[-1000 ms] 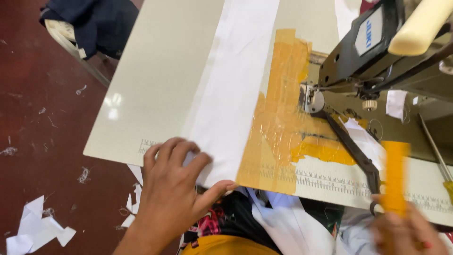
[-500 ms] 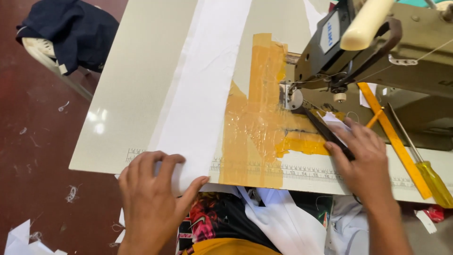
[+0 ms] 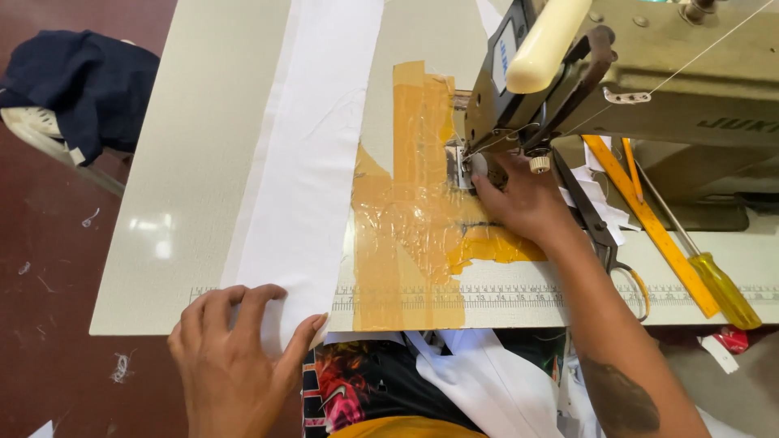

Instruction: Measuring a strip of white fabric with a ruler, marking it with a pencil, and cutting it with scissors at a sewing workstation.

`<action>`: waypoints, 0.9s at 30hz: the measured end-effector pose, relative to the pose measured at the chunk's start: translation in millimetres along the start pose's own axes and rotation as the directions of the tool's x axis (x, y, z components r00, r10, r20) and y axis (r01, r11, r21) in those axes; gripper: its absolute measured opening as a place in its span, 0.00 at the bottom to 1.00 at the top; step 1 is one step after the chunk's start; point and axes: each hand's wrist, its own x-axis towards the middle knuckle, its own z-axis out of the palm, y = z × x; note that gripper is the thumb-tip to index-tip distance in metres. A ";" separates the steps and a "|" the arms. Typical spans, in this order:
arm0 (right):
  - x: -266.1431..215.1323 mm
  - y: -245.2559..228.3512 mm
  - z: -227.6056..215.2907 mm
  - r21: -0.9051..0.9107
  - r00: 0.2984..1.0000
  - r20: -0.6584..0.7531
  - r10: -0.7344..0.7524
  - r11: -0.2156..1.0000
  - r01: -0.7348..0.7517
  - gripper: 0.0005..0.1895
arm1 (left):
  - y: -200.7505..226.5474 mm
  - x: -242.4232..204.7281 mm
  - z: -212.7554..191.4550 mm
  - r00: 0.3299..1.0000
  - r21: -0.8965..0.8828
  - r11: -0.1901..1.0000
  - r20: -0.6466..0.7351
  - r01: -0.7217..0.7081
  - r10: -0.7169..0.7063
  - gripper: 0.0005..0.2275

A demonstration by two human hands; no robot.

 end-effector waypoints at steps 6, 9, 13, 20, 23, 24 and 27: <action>5.5 34.4 26.5 0.006 0.948 -0.229 -0.220 0.974 0.227 0.16 | -2.1 10.2 1.5 0.996 0.038 0.996 -0.029 -0.083 0.084 0.14; 6.1 49.1 36.0 -0.004 0.817 -0.425 -0.390 0.903 0.429 0.11 | -0.6 34.6 -2.2 0.970 0.027 0.972 0.080 -0.233 0.231 0.11; -6.3 7.8 9.9 0.210 0.998 -0.061 0.035 0.978 -0.021 0.27 | 21.7 71.4 -30.6 0.630 0.020 0.917 0.732 -0.399 0.258 0.20; 12.6 18.4 17.1 -0.092 0.991 0.101 -0.083 0.991 0.093 0.31 | 114.3 161.3 21.2 0.670 -0.484 0.825 0.512 -0.292 0.538 0.11; 17.0 31.5 29.3 0.289 0.984 -0.173 -0.044 0.953 0.093 0.23 | 147.5 183.6 73.0 0.861 -0.729 0.581 -0.022 -0.362 0.509 0.16; 16.0 34.3 30.2 0.189 0.930 -0.316 -0.188 0.948 0.256 0.14 | 154.3 186.1 83.2 0.879 -0.728 0.574 -0.081 -0.375 0.470 0.17; 22.2 48.0 42.2 -0.069 0.728 -0.548 -0.412 0.890 0.451 0.13 | 157.7 187.1 102.9 0.895 -0.739 0.550 -0.162 -0.389 0.416 0.11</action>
